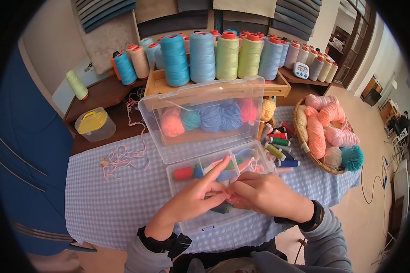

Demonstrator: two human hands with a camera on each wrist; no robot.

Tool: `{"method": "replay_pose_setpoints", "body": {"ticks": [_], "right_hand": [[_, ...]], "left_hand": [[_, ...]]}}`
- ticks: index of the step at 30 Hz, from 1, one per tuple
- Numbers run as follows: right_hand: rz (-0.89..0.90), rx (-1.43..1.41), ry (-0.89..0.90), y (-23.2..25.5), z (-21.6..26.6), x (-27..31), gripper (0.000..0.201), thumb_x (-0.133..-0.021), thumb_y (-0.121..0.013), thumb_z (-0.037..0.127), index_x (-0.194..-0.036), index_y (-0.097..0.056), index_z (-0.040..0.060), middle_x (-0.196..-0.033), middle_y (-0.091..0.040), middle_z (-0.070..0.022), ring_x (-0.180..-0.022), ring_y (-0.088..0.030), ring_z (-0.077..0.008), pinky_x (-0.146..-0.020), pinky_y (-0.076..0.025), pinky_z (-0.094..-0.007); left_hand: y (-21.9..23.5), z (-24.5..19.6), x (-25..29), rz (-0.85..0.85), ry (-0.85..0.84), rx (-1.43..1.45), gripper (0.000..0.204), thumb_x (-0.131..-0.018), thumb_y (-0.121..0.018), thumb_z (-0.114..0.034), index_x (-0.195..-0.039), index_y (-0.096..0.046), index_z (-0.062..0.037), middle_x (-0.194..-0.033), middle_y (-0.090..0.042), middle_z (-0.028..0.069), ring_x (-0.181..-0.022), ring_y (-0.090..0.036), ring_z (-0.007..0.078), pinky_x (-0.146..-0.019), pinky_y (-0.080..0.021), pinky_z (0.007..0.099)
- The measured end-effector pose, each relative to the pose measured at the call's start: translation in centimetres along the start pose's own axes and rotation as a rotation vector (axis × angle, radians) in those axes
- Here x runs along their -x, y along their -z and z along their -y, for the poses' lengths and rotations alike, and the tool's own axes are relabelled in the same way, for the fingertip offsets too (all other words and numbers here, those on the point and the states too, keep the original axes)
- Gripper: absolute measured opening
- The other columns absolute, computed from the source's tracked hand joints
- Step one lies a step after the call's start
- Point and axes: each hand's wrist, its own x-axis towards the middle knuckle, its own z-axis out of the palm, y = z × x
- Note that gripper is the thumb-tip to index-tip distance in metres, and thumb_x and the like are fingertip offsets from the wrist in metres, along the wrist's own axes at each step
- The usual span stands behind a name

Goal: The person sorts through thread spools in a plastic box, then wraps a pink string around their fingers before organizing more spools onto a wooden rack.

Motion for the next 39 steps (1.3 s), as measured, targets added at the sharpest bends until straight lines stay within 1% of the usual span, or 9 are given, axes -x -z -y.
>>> {"method": "replay_pose_setpoints", "body": {"ticks": [3,5,14,16,20,30,35,38,39], "right_hand": [[0.044,-0.018,-0.029,0.1,-0.2,0.0,0.018,-0.073,-0.063,0.013,-0.081,-0.049,0.0029,-0.065,-0.053,-0.0108,-0.062,-0.057,-0.026,-0.049,-0.046,-0.0356],[0.142,-0.073,-0.098,0.3,-0.3,0.0,0.019,-0.076,-0.062,0.016,-0.086,-0.052,0.004,-0.073,-0.057,-0.0104,-0.066,-0.058,-0.0288,-0.055,-0.046,-0.0363],[0.159,-0.209,-0.06,0.3,-0.8,-0.1,0.019,-0.076,-0.062,0.014,-0.085,-0.048,0.0046,-0.066,-0.053,-0.0112,-0.063,-0.057,-0.0291,-0.052,-0.043,-0.0374],[0.122,-0.229,-0.073,0.2,-0.9,-0.1,0.02,-0.075,-0.063,0.014,-0.086,-0.049,0.0052,-0.067,-0.053,-0.0106,-0.064,-0.057,-0.0288,-0.053,-0.043,-0.0371],[0.021,-0.232,-0.074,-0.2,-0.9,0.1,0.021,-0.073,-0.065,0.015,-0.088,-0.052,0.0067,-0.069,-0.055,-0.0089,-0.065,-0.057,-0.0274,-0.054,-0.045,-0.0362],[-0.031,-0.227,-0.047,-0.3,-0.9,0.0,0.019,-0.072,-0.066,0.015,-0.085,-0.055,0.0076,-0.068,-0.055,-0.0078,-0.065,-0.057,-0.0254,-0.053,-0.045,-0.0355],[0.116,-0.093,-0.081,0.0,-0.6,-0.3,0.017,-0.074,-0.065,0.016,-0.087,-0.055,0.0087,-0.069,-0.056,-0.0075,-0.064,-0.058,-0.0261,-0.053,-0.044,-0.0349],[0.15,-0.072,-0.071,0.2,-0.6,-0.3,0.019,-0.075,-0.064,0.017,-0.088,-0.053,0.0092,-0.065,-0.056,-0.0081,-0.062,-0.058,-0.0265,-0.052,-0.043,-0.0359],[0.148,-0.073,-0.07,0.4,-0.6,-0.4,0.019,-0.075,-0.064,0.017,-0.088,-0.053,0.0092,-0.065,-0.056,-0.0081,-0.062,-0.058,-0.0265,-0.052,-0.043,-0.0359]], "left_hand": [[0.1,0.0,0.0,0.023,-0.015,-0.043,0.073,-0.083,-0.051,0.002,-0.141,-0.008,-0.0068,-0.086,-0.06,0.0092,-0.079,-0.055,0.011,-0.076,-0.042,0.0234],[0.1,0.2,0.0,0.039,-0.027,-0.068,0.074,-0.082,-0.052,0.003,-0.141,-0.007,-0.0067,-0.084,-0.061,0.009,-0.078,-0.055,0.0113,-0.075,-0.042,0.0233],[0.0,0.3,-0.2,0.05,-0.019,-0.122,0.076,-0.082,-0.056,0.001,-0.14,-0.008,-0.0058,-0.077,-0.062,0.0074,-0.072,-0.055,0.0098,-0.073,-0.042,0.0222],[0.2,0.2,-0.3,0.04,-0.035,-0.233,0.075,-0.082,-0.056,0.002,-0.14,-0.01,-0.0058,-0.078,-0.062,0.0077,-0.074,-0.056,0.0098,-0.074,-0.042,0.0221],[0.1,0.4,-0.2,-0.001,-0.045,-0.133,0.074,-0.082,-0.056,0.002,-0.14,-0.011,-0.0056,-0.079,-0.062,0.0078,-0.075,-0.057,0.01,-0.075,-0.042,0.0225],[0.3,-0.3,-0.1,0.008,-0.031,-0.142,0.076,-0.082,-0.055,0.002,-0.14,-0.008,-0.0063,-0.079,-0.062,0.0073,-0.074,-0.055,0.0094,-0.073,-0.042,0.0216],[0.3,-0.6,0.0,0.015,-0.014,-0.188,0.077,-0.082,-0.055,0.002,-0.141,-0.006,-0.0073,-0.078,-0.063,0.0083,-0.074,-0.055,0.0097,-0.074,-0.042,0.0224],[0.2,-0.6,0.0,0.019,-0.029,-0.191,0.078,-0.082,-0.056,0.002,-0.141,-0.006,-0.0077,-0.079,-0.064,0.009,-0.074,-0.056,0.0101,-0.075,-0.042,0.0228],[0.4,-0.5,0.1,0.048,-0.033,-0.181,0.079,-0.081,-0.056,0.002,-0.141,-0.005,-0.0078,-0.084,-0.064,0.01,-0.074,-0.056,0.0103,-0.076,-0.042,0.0231]]}}
